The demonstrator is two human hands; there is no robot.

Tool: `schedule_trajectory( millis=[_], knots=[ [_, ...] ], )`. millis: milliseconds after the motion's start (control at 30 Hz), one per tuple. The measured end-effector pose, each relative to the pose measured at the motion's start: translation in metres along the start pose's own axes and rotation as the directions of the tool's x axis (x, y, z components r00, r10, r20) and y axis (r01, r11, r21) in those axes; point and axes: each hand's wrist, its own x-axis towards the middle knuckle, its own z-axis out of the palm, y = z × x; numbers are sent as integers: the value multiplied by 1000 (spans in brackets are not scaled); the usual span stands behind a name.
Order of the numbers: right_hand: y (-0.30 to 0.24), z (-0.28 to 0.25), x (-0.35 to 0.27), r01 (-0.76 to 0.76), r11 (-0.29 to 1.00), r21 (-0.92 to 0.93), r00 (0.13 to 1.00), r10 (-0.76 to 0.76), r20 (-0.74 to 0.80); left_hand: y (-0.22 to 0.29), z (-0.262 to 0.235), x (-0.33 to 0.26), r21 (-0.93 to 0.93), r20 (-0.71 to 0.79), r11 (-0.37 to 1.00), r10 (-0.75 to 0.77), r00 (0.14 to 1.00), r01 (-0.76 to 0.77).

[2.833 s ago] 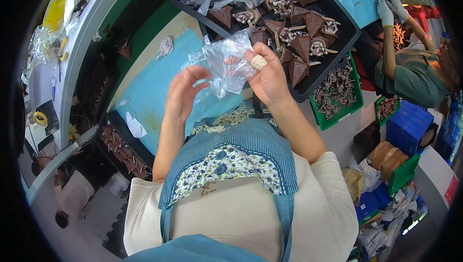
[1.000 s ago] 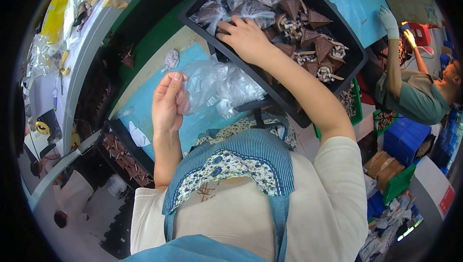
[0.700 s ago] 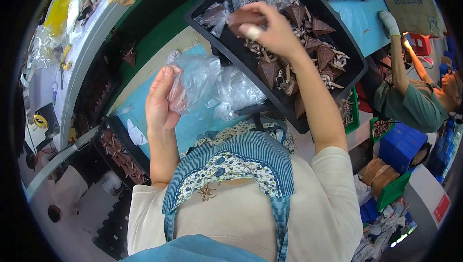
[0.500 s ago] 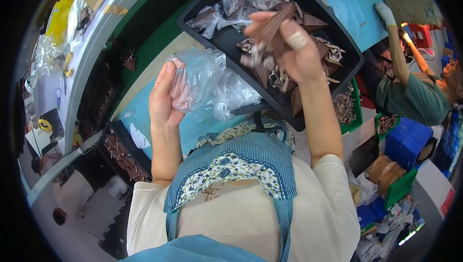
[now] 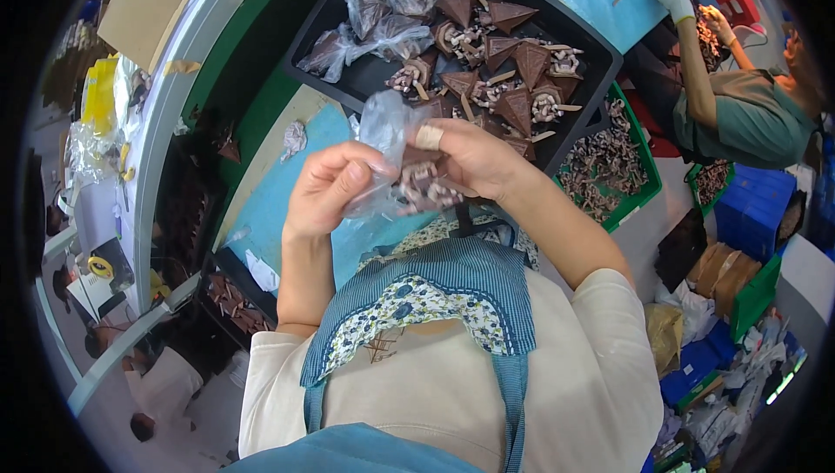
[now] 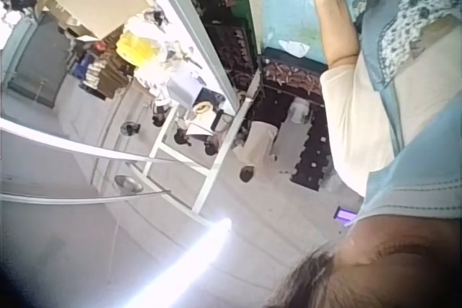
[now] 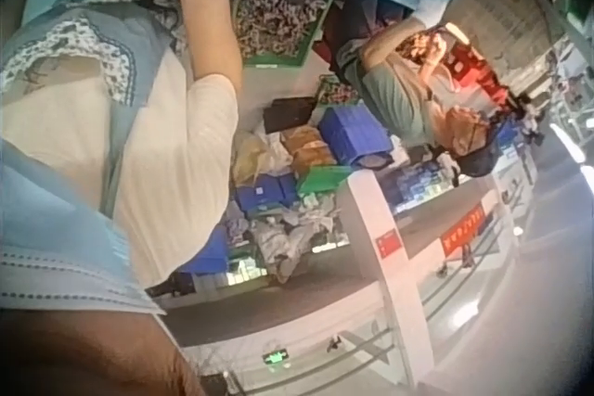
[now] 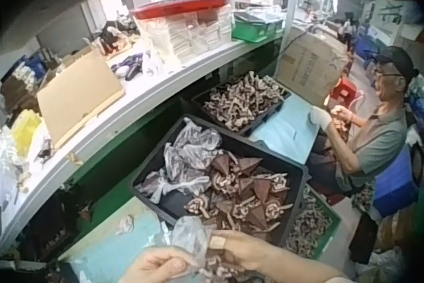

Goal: The person packs small plastic or rubber components into clear plastic bags by hand at a workstation.

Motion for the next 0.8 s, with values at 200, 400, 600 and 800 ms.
schedule_trajectory(
  millis=[200,400,600,800],
  knots=[
    [-12,1,11,218,970,107,946,-183,-268,-28,3,8,102,-115,994,-16,993,28],
    [-21,10,23,351,934,70,888,-308,-340,-30,2,11,7,-339,1000,1,941,1],
    [-6,-28,57,307,949,-76,815,-303,-494,-75,-6,25,-130,-315,986,62,947,-108],
    [-7,-6,79,432,901,42,724,-318,-612,-77,-24,18,-403,-324,895,58,944,-193]
  ],
)
